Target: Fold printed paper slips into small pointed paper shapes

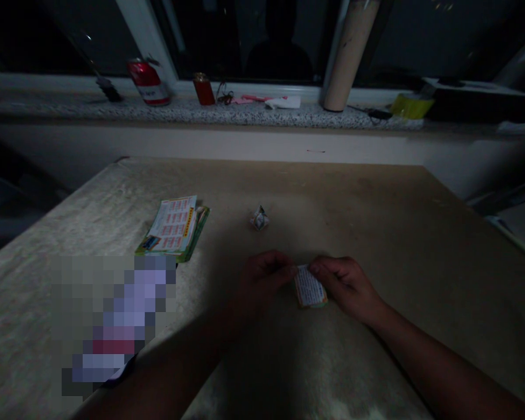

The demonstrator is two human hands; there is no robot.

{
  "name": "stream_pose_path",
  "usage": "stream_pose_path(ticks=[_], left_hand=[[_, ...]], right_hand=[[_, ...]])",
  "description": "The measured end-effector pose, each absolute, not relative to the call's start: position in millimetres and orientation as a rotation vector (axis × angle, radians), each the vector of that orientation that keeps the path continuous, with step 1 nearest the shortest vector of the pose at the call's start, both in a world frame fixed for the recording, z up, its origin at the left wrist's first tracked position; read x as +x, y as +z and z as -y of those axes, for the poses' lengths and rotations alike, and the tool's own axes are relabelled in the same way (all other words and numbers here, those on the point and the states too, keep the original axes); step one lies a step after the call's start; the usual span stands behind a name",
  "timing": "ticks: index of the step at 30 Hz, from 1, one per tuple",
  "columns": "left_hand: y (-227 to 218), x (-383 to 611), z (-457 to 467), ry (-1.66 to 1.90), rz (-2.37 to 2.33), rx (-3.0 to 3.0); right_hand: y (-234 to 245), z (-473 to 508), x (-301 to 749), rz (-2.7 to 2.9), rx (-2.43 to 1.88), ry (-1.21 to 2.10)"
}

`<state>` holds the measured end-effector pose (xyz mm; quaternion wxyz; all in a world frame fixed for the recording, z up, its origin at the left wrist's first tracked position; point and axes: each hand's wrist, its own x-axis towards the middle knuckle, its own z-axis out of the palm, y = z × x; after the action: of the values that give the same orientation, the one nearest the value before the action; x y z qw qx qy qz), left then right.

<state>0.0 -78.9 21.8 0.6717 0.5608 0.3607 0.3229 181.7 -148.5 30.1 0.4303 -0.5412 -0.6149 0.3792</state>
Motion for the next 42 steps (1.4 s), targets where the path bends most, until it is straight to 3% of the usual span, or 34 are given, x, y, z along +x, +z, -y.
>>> stream_pose_path(ticks=[8, 17, 24, 32, 42], left_hand=[[19.2, -4.8, 81.9, 0.683, -0.716, 1.492], [30.6, -2.2, 83.6, 0.558, -0.710, 1.614], [29.8, 1.6, 86.9, 0.652, -0.760, 1.653], [39.7, -14.0, 52.2, 1.033, -1.015, 1.400], [25.2, -4.5, 68.6, 0.883, -0.959, 1.370]], right_hand=[[27.7, 150.9, 182.5, 1.506, -1.250, 1.182], [22.4, 151.6, 185.9, 1.641, -1.209, 1.277], [25.3, 150.5, 186.3, 1.569, -1.203, 1.304], [23.5, 150.5, 199.8, 1.525, -1.155, 1.177], [28.3, 147.4, 189.1, 1.399, -1.325, 0.895]])
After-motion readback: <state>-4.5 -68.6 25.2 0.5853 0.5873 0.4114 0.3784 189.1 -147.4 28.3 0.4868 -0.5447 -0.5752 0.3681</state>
